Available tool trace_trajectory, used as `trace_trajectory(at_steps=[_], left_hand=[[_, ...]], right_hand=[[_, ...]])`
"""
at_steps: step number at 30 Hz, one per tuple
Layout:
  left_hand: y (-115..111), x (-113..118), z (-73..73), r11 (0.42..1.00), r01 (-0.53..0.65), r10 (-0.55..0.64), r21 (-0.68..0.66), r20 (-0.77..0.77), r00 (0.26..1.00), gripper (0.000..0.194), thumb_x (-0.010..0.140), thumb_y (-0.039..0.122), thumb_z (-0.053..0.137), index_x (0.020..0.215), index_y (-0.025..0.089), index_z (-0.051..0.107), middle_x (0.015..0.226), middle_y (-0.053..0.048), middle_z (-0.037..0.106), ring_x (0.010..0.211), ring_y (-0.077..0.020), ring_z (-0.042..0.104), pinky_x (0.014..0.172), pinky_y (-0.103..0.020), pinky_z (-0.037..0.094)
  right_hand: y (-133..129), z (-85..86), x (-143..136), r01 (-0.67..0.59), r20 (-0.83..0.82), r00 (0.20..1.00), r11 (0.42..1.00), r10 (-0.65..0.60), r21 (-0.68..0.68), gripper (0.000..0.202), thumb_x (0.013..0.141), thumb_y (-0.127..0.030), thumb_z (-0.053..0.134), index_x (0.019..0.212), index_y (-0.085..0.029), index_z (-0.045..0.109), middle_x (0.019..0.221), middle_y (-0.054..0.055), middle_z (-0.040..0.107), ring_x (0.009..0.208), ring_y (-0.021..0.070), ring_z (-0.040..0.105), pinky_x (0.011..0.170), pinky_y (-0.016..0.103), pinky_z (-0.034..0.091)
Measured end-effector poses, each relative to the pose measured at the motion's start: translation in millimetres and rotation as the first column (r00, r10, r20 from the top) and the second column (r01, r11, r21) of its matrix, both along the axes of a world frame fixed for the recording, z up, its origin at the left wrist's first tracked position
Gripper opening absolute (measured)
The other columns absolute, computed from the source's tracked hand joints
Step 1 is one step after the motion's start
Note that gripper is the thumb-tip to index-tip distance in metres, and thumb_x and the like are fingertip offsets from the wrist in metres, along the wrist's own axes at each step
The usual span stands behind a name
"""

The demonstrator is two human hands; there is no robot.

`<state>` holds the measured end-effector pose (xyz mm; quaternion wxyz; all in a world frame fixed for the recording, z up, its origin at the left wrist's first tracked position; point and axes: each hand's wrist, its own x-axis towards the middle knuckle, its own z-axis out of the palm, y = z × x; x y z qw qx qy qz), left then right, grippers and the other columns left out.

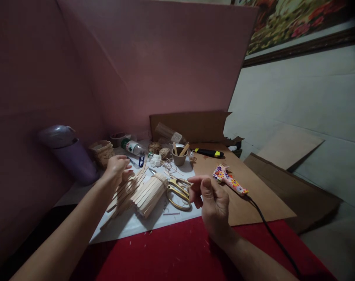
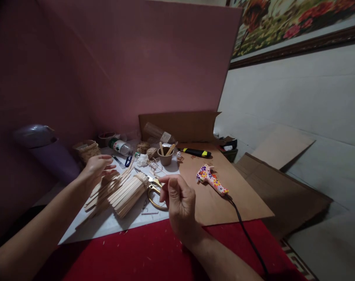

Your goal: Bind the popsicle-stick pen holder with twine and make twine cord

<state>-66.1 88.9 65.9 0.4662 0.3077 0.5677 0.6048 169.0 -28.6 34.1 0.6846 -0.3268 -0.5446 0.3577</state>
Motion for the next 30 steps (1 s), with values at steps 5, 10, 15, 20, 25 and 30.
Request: trace_trajectory(at_steps=[5, 10, 15, 20, 25, 30], left_hand=[[-35.1, 23.0, 6.7, 0.927, 0.373, -0.342, -0.046, -0.519, 0.783, 0.04, 0.062, 0.034, 0.075, 0.095, 0.014, 0.064, 0.088, -0.012, 0.067, 0.084, -0.0267, 0.061, 0.063, -0.031, 0.046], [-79.9, 42.5, -7.7, 0.855, 0.514, -0.306, -0.067, -0.866, 0.395, 0.079, 0.049, 0.04, 0.08, 0.121, 0.021, 0.056, 0.114, -0.017, 0.062, 0.11, -0.0383, 0.051, 0.084, -0.043, 0.04], [-80.9, 42.9, -15.1, 0.896, 0.441, -0.303, -0.043, -0.786, 0.539, 0.065, 0.057, 0.031, 0.074, 0.119, 0.023, 0.056, 0.101, -0.013, 0.067, 0.1, -0.0337, 0.059, 0.077, -0.038, 0.045], [-76.2, 57.0, -2.9, 0.814, 0.58, -0.482, 0.039, -0.512, 0.711, 0.072, 0.062, 0.029, 0.071, 0.128, 0.017, 0.045, 0.118, -0.013, 0.06, 0.107, -0.0294, 0.057, 0.083, -0.038, 0.047], [-84.9, 79.8, -0.9, 0.664, 0.723, -0.605, 0.191, -0.43, 0.67, 0.056, 0.067, 0.026, 0.07, 0.119, 0.017, 0.05, 0.112, -0.011, 0.062, 0.101, -0.0262, 0.059, 0.082, -0.037, 0.048], [-90.2, 81.0, -15.5, 0.719, 0.67, -0.538, 0.184, -0.461, 0.705, 0.061, 0.069, 0.029, 0.07, 0.124, 0.018, 0.045, 0.113, -0.009, 0.061, 0.1, -0.0247, 0.059, 0.083, -0.036, 0.048]], right_hand=[[1.7, -1.5, 0.0, 0.022, 0.011, 1.0, 0.999, -0.021, -0.034, 0.032, 0.093, -0.041, 0.04, 0.087, -0.017, 0.061, 0.054, -0.003, 0.049, 0.045, 0.0079, 0.04, 0.041, 0.02, 0.029], [3.0, -1.2, 0.1, 0.036, 0.028, 0.999, 0.999, -0.035, -0.03, 0.031, 0.092, -0.04, 0.043, 0.084, -0.017, 0.062, 0.053, -0.003, 0.049, 0.045, 0.0074, 0.041, 0.041, 0.02, 0.03], [3.7, -0.4, 0.4, 0.041, 0.066, 0.997, 0.998, -0.038, -0.045, 0.031, 0.092, -0.04, 0.043, 0.083, -0.017, 0.062, 0.051, -0.004, 0.048, 0.043, 0.0068, 0.039, 0.041, 0.02, 0.029], [8.2, 2.6, -2.1, 0.141, 0.253, 0.959, 0.989, -0.126, -0.041, 0.023, 0.09, -0.035, 0.048, 0.088, -0.017, 0.061, 0.069, 0.001, 0.058, 0.061, 0.0107, 0.053, 0.054, 0.022, 0.042], [13.5, 3.2, -2.5, 0.253, 0.348, 0.896, 0.961, -0.277, 0.114, 0.025, 0.086, -0.028, 0.054, 0.11, -0.021, 0.054, 0.109, 0.008, 0.056, 0.096, 0.0183, 0.054, 0.077, 0.032, 0.047], [10.4, 2.8, -1.4, 0.248, 0.402, 0.847, 0.928, -0.348, 0.279, 0.016, 0.083, -0.019, 0.058, 0.098, -0.023, 0.061, 0.103, 0.006, 0.052, 0.098, 0.0198, 0.052, 0.084, 0.037, 0.044]])
